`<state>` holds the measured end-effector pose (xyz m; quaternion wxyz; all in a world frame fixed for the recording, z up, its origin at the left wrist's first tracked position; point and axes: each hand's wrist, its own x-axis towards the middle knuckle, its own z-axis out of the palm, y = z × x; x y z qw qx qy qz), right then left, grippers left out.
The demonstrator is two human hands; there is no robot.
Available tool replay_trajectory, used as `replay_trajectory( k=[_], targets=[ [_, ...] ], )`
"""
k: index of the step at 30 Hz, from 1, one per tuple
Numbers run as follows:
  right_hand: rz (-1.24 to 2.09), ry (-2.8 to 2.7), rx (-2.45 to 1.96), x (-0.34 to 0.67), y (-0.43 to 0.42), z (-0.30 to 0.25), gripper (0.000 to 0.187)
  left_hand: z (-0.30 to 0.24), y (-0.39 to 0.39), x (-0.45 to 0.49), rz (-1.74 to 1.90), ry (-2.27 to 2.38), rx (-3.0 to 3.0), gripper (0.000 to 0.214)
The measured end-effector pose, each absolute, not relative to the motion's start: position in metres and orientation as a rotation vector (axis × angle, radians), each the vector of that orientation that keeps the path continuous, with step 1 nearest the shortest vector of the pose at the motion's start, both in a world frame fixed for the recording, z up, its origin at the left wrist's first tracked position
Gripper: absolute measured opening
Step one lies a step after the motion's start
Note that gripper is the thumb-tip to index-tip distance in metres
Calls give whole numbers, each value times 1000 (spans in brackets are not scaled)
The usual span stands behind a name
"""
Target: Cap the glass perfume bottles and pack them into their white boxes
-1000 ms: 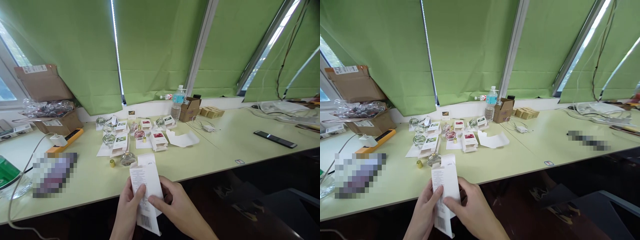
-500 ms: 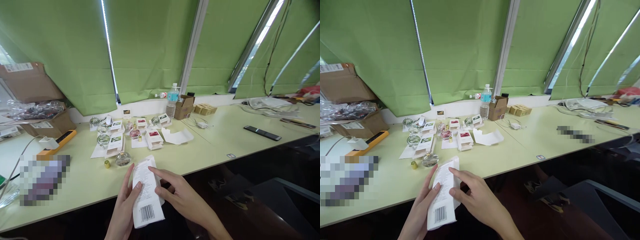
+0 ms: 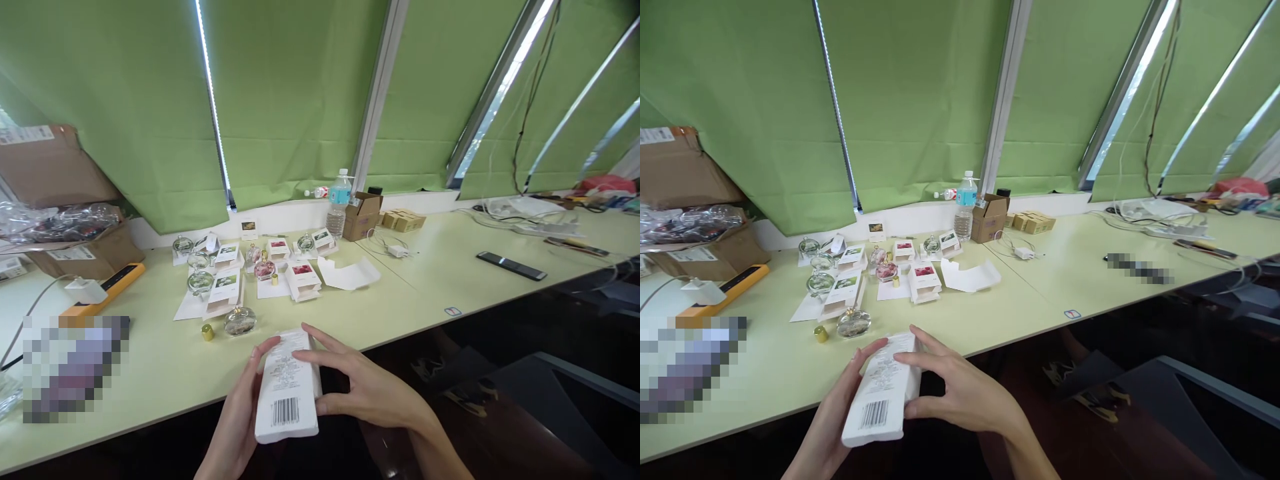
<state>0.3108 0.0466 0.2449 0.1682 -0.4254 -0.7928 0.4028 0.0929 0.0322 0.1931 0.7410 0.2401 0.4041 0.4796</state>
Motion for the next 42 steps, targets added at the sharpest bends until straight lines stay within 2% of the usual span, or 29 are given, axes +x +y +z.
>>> replay_trajectory(
  k=[8, 13, 25, 29, 34, 42],
  targets=[
    [1079, -2270, -1170, 308, 52, 232, 78, 191, 36, 84, 1033, 892, 574, 55],
    [1112, -2158, -1207, 305, 54, 228, 93, 201, 36, 85, 1043, 930, 565, 66],
    [1135, -2036, -1149, 313, 61, 224, 83, 201, 36, 94, 1107, 1104, 623, 81],
    [1309, -1835, -1174, 310, 65, 217, 71, 192, 41, 101, 1143, 1145, 622, 71],
    [1443, -1658, -1139, 297, 73, 200, 83, 180, 50, 104, 1159, 1100, 721, 69],
    [1509, -1397, -1022, 284, 84, 186, 73, 189, 59, 98, 1173, 1116, 835, 57]
  ],
)
